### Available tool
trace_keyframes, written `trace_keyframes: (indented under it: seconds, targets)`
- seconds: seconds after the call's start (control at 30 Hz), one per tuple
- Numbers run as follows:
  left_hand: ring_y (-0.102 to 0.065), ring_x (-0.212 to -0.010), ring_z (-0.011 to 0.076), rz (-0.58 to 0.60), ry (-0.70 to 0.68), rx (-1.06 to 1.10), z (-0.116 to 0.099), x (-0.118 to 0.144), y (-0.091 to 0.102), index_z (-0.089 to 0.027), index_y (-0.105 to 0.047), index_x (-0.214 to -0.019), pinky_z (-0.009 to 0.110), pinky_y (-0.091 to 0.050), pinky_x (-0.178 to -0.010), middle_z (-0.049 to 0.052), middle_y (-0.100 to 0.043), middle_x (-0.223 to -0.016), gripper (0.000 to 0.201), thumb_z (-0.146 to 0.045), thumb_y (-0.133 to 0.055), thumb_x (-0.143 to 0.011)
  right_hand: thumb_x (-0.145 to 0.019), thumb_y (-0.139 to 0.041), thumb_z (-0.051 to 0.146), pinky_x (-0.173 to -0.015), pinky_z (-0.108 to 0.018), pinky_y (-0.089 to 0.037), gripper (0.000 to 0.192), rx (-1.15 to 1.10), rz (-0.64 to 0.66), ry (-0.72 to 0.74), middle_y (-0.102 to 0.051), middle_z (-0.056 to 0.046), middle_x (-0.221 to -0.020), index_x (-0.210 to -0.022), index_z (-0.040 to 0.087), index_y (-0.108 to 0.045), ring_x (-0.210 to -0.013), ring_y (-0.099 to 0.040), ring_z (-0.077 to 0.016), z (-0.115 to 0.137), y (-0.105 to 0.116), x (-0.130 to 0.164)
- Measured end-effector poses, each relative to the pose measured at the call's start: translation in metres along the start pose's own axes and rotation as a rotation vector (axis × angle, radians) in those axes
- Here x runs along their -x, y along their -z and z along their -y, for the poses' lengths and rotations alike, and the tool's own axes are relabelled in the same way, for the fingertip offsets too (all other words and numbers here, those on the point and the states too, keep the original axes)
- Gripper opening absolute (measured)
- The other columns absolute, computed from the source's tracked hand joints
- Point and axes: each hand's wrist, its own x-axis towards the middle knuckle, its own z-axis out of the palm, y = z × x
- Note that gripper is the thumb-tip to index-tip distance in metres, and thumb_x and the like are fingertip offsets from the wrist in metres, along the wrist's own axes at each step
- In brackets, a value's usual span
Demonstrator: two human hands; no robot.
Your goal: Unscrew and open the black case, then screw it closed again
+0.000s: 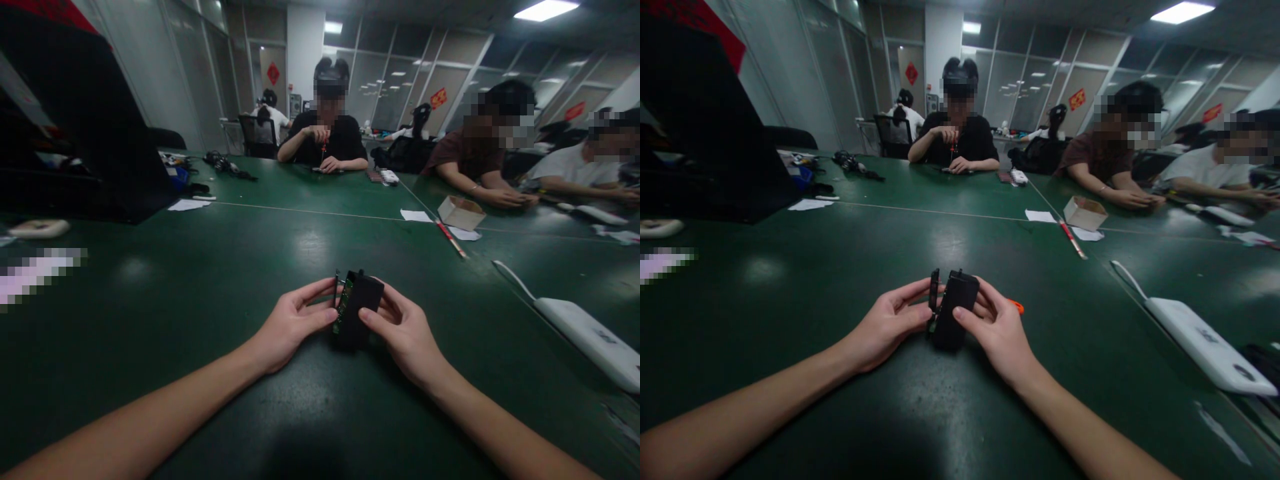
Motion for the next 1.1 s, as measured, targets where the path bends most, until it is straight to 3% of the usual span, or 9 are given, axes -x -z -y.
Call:
trace_keyframes:
  seconds: [0.13, 0.4, 0.63, 0.83, 0.97, 1.1]
  targets:
    - [-0.063, -0.12, 0.0292, 0.011, 0.031, -0.028, 0.001, 0.0, 0.001, -0.017, -0.061, -0.129, 0.042, -0.047, -0.103, 0.015, -0.07, -0.121, 0.06, -0.018, -0.081, -0.073, -0.075, -0.08, 0.034, -0.1, -0.045, -0.053, 0.057, 0.033, -0.016, 0.009, -0.068, -0.009, -0.125, -0.127, 0.023, -0.059, -0.115, -0.065, -0.0287, 0.001, -0.002, 0.001]
    - [-0.066, -0.113, 0.0268, -0.033, 0.017, -0.107, 0.001, 0.001, -0.001, -0.016, -0.065, -0.12, 0.038, -0.049, -0.098, 0.014, -0.071, -0.12, 0.051, -0.016, -0.081, -0.072, -0.074, -0.081, 0.032, -0.096, -0.044, -0.056, 0.059, 0.05, -0.022, 0.037, -0.068, -0.01, -0.124, -0.127, 0.023, -0.056, -0.113, -0.066, -0.0287, 0.0, -0.006, 0.003]
    - [-0.068, -0.108, 0.0279, -0.003, 0.017, -0.149, -0.002, 0.004, -0.004, -0.017, -0.065, -0.119, 0.041, -0.051, -0.096, 0.013, -0.073, -0.113, 0.05, -0.019, -0.082, -0.071, -0.075, -0.08, 0.034, -0.097, -0.047, -0.055, 0.062, 0.045, 0.016, 0.019, -0.068, -0.01, -0.125, -0.131, 0.023, -0.055, -0.113, -0.066, -0.0293, -0.001, -0.004, 0.005]
    - [-0.06, -0.122, 0.0289, 0.031, -0.121, -0.242, 0.002, 0.008, -0.007, -0.023, -0.06, -0.132, 0.044, -0.045, -0.105, 0.011, -0.061, -0.136, 0.058, -0.022, -0.078, -0.077, -0.081, -0.075, 0.037, -0.106, -0.044, -0.047, 0.06, -0.013, 0.084, 0.043, -0.062, -0.01, -0.133, -0.135, 0.025, -0.051, -0.122, -0.06, -0.0272, -0.002, -0.007, 0.009]
    - [-0.045, -0.136, 0.0288, 0.065, -0.329, -0.554, 0.002, 0.012, -0.007, -0.027, -0.058, -0.137, 0.043, -0.032, -0.115, 0.008, -0.052, -0.145, 0.058, -0.023, -0.073, -0.081, -0.081, -0.075, 0.045, -0.11, -0.043, -0.043, 0.067, -0.006, 0.162, 0.038, -0.057, -0.009, -0.14, -0.139, 0.026, -0.048, -0.13, -0.053, -0.0268, -0.001, -0.01, 0.01]
    - [-0.048, -0.132, 0.0288, 0.121, -0.427, -0.788, -0.003, 0.015, -0.01, -0.028, -0.054, -0.14, 0.043, -0.033, -0.113, 0.009, -0.055, -0.142, 0.059, -0.023, -0.07, -0.084, -0.076, -0.074, 0.058, -0.105, -0.045, -0.046, 0.07, 0.06, 0.124, 0.026, -0.063, -0.011, -0.131, -0.134, 0.023, -0.055, -0.121, -0.059, -0.0294, 0.001, -0.006, 0.009]
